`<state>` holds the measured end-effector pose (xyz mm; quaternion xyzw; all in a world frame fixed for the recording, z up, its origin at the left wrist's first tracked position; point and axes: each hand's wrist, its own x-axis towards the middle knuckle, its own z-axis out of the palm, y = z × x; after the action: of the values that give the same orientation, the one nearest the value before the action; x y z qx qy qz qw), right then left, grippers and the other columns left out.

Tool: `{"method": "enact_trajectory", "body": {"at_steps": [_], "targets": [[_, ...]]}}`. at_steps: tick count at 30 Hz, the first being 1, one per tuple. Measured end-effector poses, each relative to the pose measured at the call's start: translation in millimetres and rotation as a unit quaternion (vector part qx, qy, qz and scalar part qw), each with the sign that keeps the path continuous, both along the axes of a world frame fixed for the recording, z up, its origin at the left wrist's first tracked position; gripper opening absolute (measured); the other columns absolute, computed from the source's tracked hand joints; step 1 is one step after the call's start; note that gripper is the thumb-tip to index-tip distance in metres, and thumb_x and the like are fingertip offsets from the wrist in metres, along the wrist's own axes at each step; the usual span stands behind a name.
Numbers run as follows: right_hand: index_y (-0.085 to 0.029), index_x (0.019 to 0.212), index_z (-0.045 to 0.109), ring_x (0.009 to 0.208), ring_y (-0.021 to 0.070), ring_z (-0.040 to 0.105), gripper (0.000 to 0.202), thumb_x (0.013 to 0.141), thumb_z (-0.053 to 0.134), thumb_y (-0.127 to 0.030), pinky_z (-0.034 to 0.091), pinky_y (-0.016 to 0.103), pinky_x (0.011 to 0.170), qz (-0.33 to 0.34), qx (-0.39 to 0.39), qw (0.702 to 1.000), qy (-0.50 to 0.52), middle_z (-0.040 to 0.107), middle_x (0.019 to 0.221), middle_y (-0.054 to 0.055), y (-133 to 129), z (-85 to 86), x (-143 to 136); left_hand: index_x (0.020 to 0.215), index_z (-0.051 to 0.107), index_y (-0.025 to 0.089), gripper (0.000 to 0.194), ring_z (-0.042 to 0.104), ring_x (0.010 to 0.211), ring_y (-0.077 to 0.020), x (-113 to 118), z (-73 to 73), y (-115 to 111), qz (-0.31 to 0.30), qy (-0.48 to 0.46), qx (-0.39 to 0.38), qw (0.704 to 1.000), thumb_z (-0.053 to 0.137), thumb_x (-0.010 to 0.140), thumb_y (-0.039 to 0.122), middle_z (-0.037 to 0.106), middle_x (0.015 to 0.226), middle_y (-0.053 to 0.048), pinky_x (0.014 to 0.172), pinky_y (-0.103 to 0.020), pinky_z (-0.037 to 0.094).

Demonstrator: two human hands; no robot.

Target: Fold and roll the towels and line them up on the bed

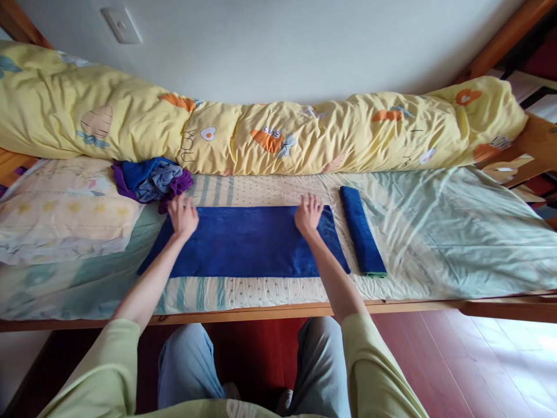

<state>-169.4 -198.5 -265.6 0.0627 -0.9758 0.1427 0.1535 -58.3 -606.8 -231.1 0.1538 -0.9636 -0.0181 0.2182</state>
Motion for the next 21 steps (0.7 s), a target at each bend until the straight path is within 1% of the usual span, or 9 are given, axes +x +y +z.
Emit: {"method": "enact_trajectory", "body": {"at_steps": [2, 3, 4, 6, 8, 10, 13, 18, 21], "targets": [[-0.013, 0.153, 0.051, 0.155, 0.0309, 0.026, 0.054, 0.102, 0.038, -0.026, 0.019, 0.056, 0.126, 0.114, -0.022, 0.993, -0.009, 0.035, 0.166, 0.015, -55.2, -2.7, 27.5, 0.149, 0.056, 0.013, 0.052, 0.028, 0.154, -0.0326, 1.1, -10.8, 49.9, -0.138, -0.032, -0.006, 0.990, 0.037, 0.102, 0.028, 0.038, 0.164, -0.013, 0.128, -0.053, 0.019], [-0.015, 0.155, 0.050, 0.156, 0.0281, 0.026, 0.054, 0.103, 0.037, -0.025, 0.018, 0.053, 0.128, 0.188, -0.023, 0.981, -0.030, 0.035, 0.167, 0.013, -82.9, -4.6, 41.6, 0.153, 0.052, 0.014, 0.055, 0.026, 0.156, -0.0296, 0.7, -17.0, 72.5, -0.214, -0.067, -0.003, 0.975, 0.036, 0.102, 0.028, 0.036, 0.166, -0.011, 0.129, -0.050, 0.018], [-0.016, 0.157, 0.047, 0.156, 0.0256, 0.027, 0.056, 0.103, 0.036, -0.023, 0.017, 0.051, 0.129, 0.245, -0.023, 0.967, -0.057, 0.036, 0.166, 0.012, -108.2, -7.1, 54.6, 0.157, 0.047, 0.014, 0.058, 0.025, 0.157, -0.0279, -0.1, -23.3, 91.2, -0.258, -0.100, 0.007, 0.961, 0.036, 0.102, 0.027, 0.036, 0.166, -0.011, 0.130, -0.049, 0.018], [-0.015, 0.158, 0.045, 0.156, 0.0240, 0.028, 0.057, 0.102, 0.036, -0.020, 0.015, 0.050, 0.130, 0.291, -0.020, 0.951, -0.104, 0.039, 0.164, 0.012, -145.3, -13.2, 74.1, 0.161, 0.042, 0.015, 0.062, 0.026, 0.157, -0.0274, -2.4, -34.7, 111.9, -0.277, -0.152, 0.028, 0.948, 0.035, 0.101, 0.025, 0.036, 0.166, -0.010, 0.131, -0.052, 0.016], [-0.017, 0.158, 0.045, 0.157, 0.0236, 0.028, 0.055, 0.105, 0.035, -0.025, 0.013, 0.051, 0.130, 0.285, -0.024, 0.952, -0.107, 0.039, 0.164, 0.010, -159.8, -19.3, 81.1, 0.161, 0.044, 0.019, 0.060, 0.024, 0.158, -0.0297, -4.8, -42.6, 109.3, -0.231, -0.170, 0.042, 0.957, 0.035, 0.102, 0.030, 0.033, 0.168, -0.009, 0.130, -0.057, 0.013], [-0.020, 0.158, 0.047, 0.157, 0.0240, 0.027, 0.054, 0.108, 0.036, -0.037, 0.012, 0.052, 0.131, 0.262, -0.030, 0.961, -0.089, 0.036, 0.166, 0.008, -153.4, -23.8, 75.9, 0.160, 0.046, 0.024, 0.059, 0.020, 0.159, -0.0314, -6.1, -46.1, 90.1, -0.185, -0.168, 0.044, 0.967, 0.034, 0.105, 0.040, 0.029, 0.170, -0.007, 0.129, -0.060, 0.010], [-0.021, 0.159, 0.047, 0.158, 0.0256, 0.024, 0.060, 0.108, 0.038, -0.052, 0.011, 0.054, 0.130, 0.214, -0.023, 0.973, -0.086, 0.031, 0.168, 0.009, -119.3, -27.6, 54.6, 0.162, 0.042, 0.025, 0.063, 0.017, 0.160, -0.0329, -4.8, -44.2, 50.5, -0.125, -0.169, 0.051, 0.976, 0.034, 0.105, 0.052, 0.025, 0.171, -0.007, 0.129, -0.061, 0.010], [-0.023, 0.163, 0.040, 0.160, 0.0270, 0.019, 0.063, 0.109, 0.033, -0.055, 0.011, 0.055, 0.130, 0.113, 0.010, 0.987, -0.114, 0.025, 0.171, 0.008, -40.2, -33.2, 21.0, 0.164, 0.038, 0.021, 0.067, 0.015, 0.160, -0.0339, 7.3, -37.2, -7.7, -0.014, -0.182, 0.066, 0.981, 0.030, 0.106, 0.053, 0.022, 0.172, -0.011, 0.129, -0.060, 0.009], [-0.023, 0.164, 0.037, 0.160, 0.0272, 0.018, 0.064, 0.109, 0.030, -0.055, 0.012, 0.055, 0.129, 0.057, 0.022, 0.991, -0.121, 0.022, 0.172, 0.008, 9.5, -36.7, 11.1, 0.164, 0.037, 0.017, 0.067, 0.016, 0.160, -0.0328, 20.2, -35.8, -37.3, 0.023, -0.180, 0.071, 0.981, 0.028, 0.106, 0.050, 0.022, 0.171, -0.012, 0.129, -0.058, 0.009]]}}
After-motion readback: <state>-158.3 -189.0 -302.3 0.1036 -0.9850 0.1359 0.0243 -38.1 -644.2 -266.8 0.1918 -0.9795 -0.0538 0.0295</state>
